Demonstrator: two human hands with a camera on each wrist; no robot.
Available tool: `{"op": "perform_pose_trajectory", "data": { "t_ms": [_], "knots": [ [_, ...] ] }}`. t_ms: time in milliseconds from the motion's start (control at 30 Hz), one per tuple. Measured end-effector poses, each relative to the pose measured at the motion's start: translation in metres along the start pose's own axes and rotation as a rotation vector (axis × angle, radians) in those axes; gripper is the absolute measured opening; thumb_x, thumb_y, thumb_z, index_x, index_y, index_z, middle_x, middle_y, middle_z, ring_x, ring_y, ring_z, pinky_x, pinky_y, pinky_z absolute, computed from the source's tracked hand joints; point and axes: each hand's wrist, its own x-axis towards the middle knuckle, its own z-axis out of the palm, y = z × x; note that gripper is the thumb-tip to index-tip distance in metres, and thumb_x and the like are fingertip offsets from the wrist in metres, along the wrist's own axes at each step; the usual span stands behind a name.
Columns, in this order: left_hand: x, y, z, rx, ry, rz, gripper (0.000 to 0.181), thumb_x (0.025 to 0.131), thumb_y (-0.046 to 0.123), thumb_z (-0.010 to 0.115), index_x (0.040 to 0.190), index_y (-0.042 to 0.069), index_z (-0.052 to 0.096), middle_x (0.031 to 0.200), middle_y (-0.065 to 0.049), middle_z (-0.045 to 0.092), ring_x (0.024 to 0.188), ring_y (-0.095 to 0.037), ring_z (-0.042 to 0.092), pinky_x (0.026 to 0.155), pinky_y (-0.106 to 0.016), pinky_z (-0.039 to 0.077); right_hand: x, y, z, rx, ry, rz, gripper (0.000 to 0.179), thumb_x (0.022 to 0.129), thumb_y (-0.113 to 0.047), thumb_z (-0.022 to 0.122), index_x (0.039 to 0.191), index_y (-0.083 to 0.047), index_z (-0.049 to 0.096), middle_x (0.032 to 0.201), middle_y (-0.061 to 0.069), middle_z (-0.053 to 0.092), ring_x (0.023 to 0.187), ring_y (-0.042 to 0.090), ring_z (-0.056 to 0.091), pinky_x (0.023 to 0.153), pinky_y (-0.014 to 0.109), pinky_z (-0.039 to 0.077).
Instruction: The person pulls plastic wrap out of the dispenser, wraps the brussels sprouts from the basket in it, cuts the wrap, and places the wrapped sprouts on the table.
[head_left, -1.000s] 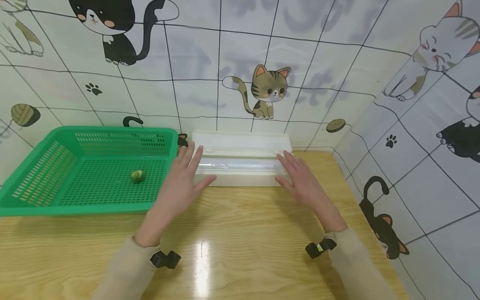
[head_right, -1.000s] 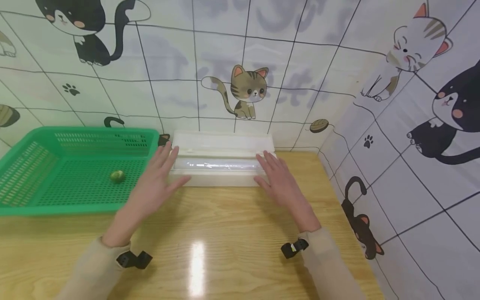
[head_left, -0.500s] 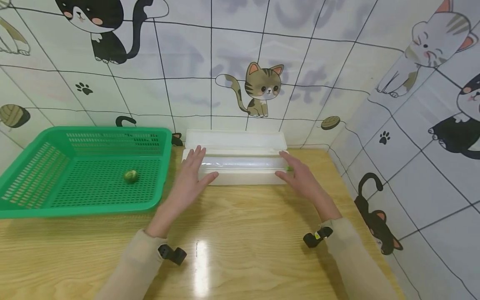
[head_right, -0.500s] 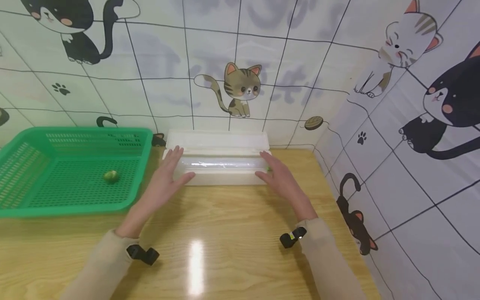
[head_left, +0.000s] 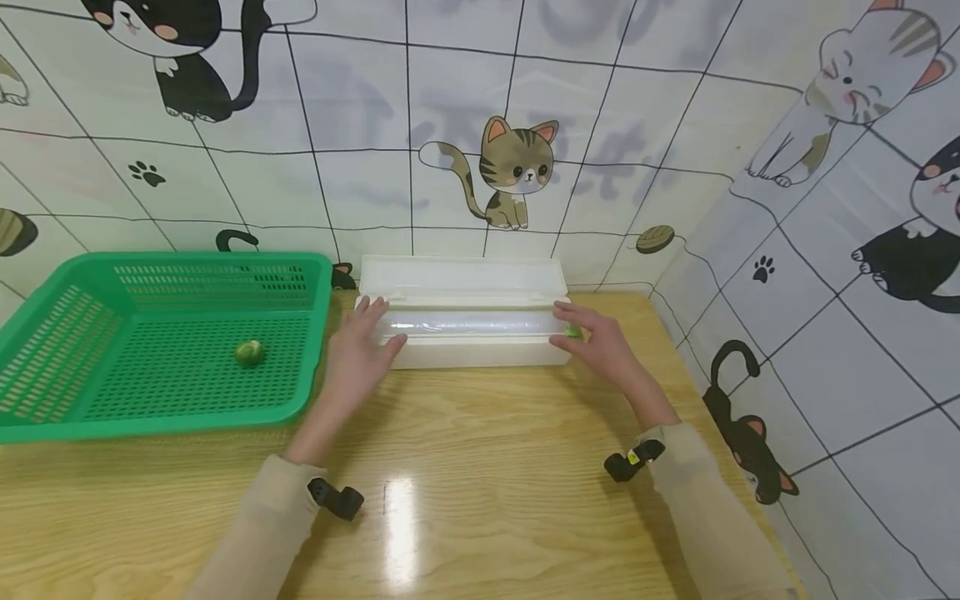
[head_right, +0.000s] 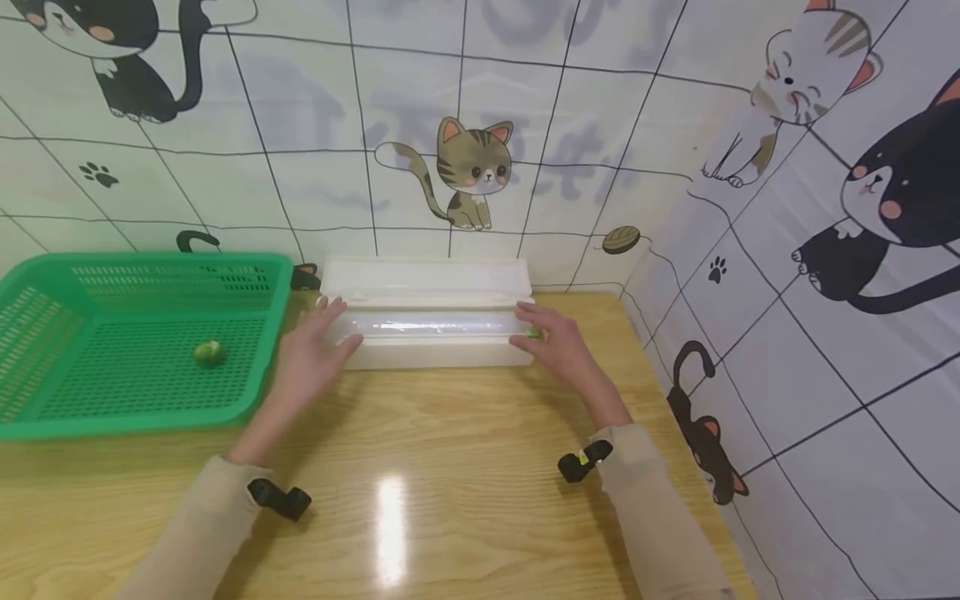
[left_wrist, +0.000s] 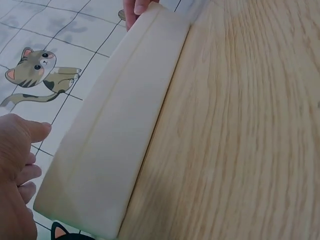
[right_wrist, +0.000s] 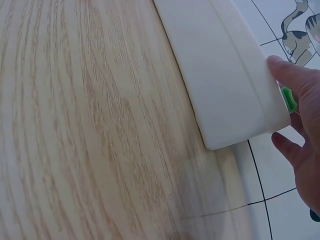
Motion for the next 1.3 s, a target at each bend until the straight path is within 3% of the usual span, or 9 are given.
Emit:
{"op": "perform_pose_trajectory", "data": {
  "t_ms": [300,533,800,1033,1300],
  "knots": [
    [0.001,-0.014,0.004,-0.167,0.057,-0.049,0.039,0.089,0.002,0.078,0.126,-0.006,0.068,0.134,-0.024,0.063,0.136,-0.039,0.051,0.118,-0.05,0.03,0.004,0.004,0.001,0.068,0.04,0.01,0.036,0.094,-0.015,0.077,0.127,-0.002,0.07,0.145,0.013,0.058,0.141,0.034,0.045,0.114,0.055,0.036],
    [0.002,-0.018,0.004,-0.283,0.096,-0.057,0.025,0.089,-0.003,0.076,0.114,-0.009,0.073,0.126,-0.022,0.068,0.134,-0.033,0.054,0.111,-0.045,0.042,0.008,0.003,0.002,0.073,0.044,-0.047,0.022,0.093,-0.009,0.076,0.114,0.0,0.076,0.135,0.014,0.065,0.137,0.034,0.047,0.114,0.055,0.034],
    [0.004,-0.016,0.007,-0.273,0.128,-0.076,0.017,0.089,-0.005,0.074,0.105,-0.01,0.075,0.121,-0.02,0.071,0.132,-0.031,0.056,0.114,-0.042,0.039,0.01,-0.001,0.002,0.059,0.042,-0.032,0.016,0.093,-0.007,0.075,0.106,0.002,0.077,0.133,0.015,0.067,0.134,0.035,0.047,0.113,0.054,0.035],
    [0.009,-0.012,0.008,-0.209,0.155,-0.12,0.008,0.09,-0.002,0.074,0.092,-0.009,0.076,0.118,-0.018,0.073,0.129,-0.029,0.059,0.111,-0.043,0.043,0.015,-0.004,0.003,0.039,0.029,-0.039,0.016,0.097,-0.01,0.072,0.104,0.004,0.076,0.131,0.014,0.068,0.129,0.034,0.051,0.107,0.053,0.04],
    [0.007,-0.013,0.008,-0.196,0.143,-0.105,0.01,0.091,-0.001,0.073,0.097,-0.009,0.075,0.122,-0.019,0.071,0.13,-0.03,0.058,0.115,-0.042,0.038,0.015,-0.005,0.005,0.041,0.034,-0.047,0.012,0.098,-0.006,0.069,0.099,0.005,0.075,0.128,0.015,0.067,0.125,0.034,0.053,0.099,0.051,0.047]
  ]
}}
